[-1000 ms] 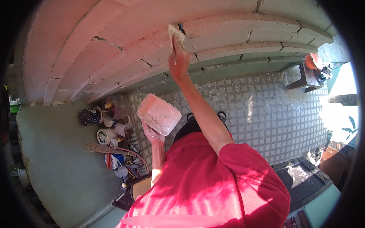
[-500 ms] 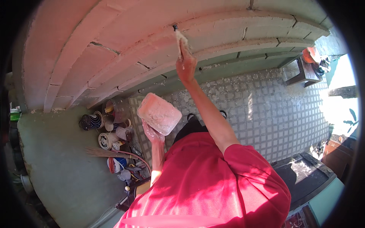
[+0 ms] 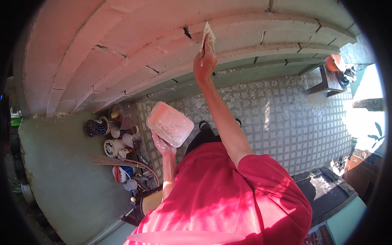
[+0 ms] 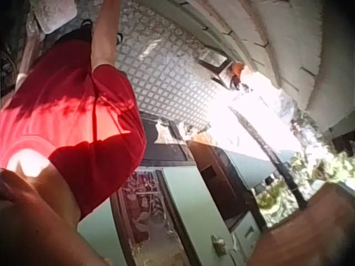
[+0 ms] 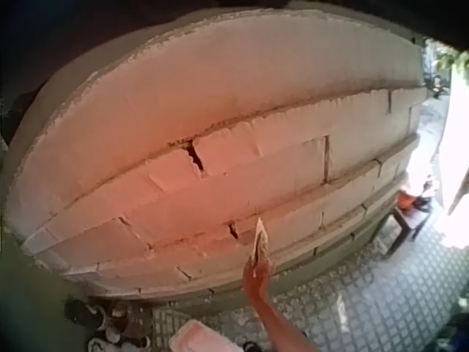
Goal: Applying plaster to the gaps between wall panels or ceiling blocks using a putty knife.
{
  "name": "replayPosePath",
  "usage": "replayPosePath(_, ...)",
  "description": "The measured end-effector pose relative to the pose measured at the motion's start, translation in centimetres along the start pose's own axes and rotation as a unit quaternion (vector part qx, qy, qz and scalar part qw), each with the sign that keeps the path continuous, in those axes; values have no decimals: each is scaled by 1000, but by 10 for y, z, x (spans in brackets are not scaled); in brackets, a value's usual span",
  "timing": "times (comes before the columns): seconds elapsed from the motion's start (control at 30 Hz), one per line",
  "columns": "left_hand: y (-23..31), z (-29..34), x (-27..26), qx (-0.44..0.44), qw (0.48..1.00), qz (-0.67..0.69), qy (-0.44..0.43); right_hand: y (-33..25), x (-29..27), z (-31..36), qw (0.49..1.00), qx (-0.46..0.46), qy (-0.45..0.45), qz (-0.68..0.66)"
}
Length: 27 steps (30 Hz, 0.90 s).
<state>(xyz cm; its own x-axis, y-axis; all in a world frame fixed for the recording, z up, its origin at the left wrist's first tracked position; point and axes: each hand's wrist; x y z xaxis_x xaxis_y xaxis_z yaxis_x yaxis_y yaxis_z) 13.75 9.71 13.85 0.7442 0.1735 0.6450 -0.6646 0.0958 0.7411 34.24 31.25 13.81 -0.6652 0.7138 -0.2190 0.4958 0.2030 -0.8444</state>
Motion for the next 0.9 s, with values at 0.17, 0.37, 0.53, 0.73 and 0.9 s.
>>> replayPosePath(0.17, -15, -3, 21, -9, 1000, -2, -8, 23, -5, -5, 992, -123, 4, 18)
replayPosePath(0.37, -23, 0, 22, -22, 1000, 10, -1, 52, -35, 12, 992, 88, -40, -82)
replayPosePath(0.53, -37, 11, 29, -32, 999, -6, 36, 74, -9, 2, 992, 121, 9, -36)
replayPosePath(0.73, -42, 18, 36, -35, 997, -24, 57, 47, 17, 39, 979, -40, -80, -185)
replayPosePath(0.9, -40, -3, 39, -34, 999, -5, 6, 65, -49, 23, 979, 137, -118, -96)
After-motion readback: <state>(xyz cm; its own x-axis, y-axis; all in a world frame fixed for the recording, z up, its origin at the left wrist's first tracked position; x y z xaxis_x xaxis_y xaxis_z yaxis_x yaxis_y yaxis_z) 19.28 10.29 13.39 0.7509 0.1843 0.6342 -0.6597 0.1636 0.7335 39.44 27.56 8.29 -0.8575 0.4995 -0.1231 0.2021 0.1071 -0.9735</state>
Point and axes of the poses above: each hand's wrist, its own z-axis away from the middle knuckle, its own x-axis out of the palm, y = z × x, and after that the axes turned 12 degrees about -y, right-handed
